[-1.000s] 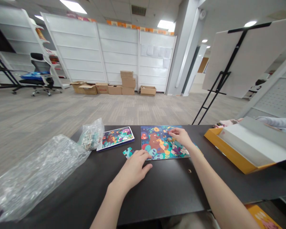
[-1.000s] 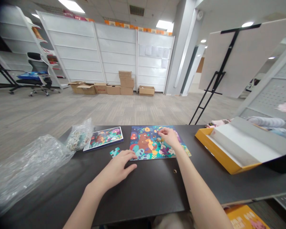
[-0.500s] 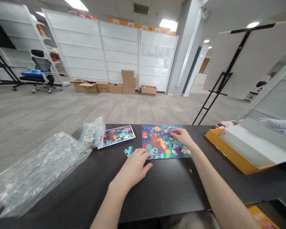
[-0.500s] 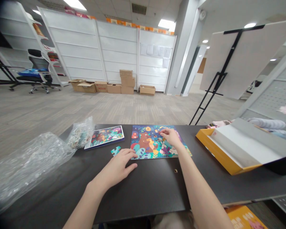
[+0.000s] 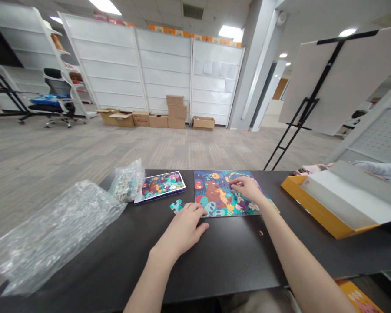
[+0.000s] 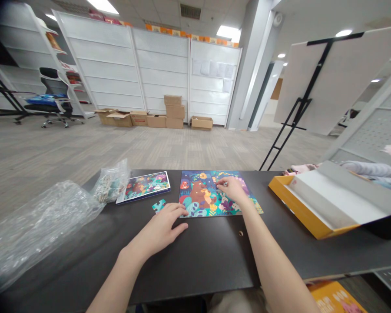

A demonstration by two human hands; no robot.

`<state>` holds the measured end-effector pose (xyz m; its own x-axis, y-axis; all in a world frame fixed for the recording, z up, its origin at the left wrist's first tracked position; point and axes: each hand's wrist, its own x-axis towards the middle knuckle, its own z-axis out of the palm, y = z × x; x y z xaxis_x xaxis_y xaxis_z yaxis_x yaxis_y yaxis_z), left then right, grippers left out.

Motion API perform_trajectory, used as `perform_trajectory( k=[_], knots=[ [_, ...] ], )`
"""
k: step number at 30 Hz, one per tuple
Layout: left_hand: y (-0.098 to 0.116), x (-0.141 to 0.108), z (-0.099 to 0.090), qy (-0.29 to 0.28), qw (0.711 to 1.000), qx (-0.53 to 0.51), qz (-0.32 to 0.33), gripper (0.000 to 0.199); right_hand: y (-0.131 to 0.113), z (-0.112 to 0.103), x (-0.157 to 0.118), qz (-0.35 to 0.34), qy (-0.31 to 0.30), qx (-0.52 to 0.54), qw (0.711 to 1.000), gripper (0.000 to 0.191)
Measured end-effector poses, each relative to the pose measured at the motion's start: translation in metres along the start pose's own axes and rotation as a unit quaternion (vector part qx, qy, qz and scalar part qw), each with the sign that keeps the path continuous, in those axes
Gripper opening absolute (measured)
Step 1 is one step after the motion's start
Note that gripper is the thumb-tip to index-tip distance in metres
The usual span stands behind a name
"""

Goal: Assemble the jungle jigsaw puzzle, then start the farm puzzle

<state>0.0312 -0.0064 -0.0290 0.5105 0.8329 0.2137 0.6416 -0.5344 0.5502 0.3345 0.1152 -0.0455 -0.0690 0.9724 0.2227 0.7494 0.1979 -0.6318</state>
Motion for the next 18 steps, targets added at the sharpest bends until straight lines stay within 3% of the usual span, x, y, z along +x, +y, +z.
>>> perform_trajectory(
  k=[10, 18],
  knots=[
    [-0.0025, -0.0009, 0.0007, 0.007, 1.000, -0.005, 0.005, 0.021, -0.0016, 0.0000, -0.0021, -0.094, -0.049, -0.108, 0.988, 0.027],
    [-0.0048, -0.0019, 0.0010, 0.004, 1.000, -0.001, 0.003, 0.022, 0.0016, -0.0030, -0.0042, -0.087, -0.047, -0.117, 0.988, 0.028]
  ],
)
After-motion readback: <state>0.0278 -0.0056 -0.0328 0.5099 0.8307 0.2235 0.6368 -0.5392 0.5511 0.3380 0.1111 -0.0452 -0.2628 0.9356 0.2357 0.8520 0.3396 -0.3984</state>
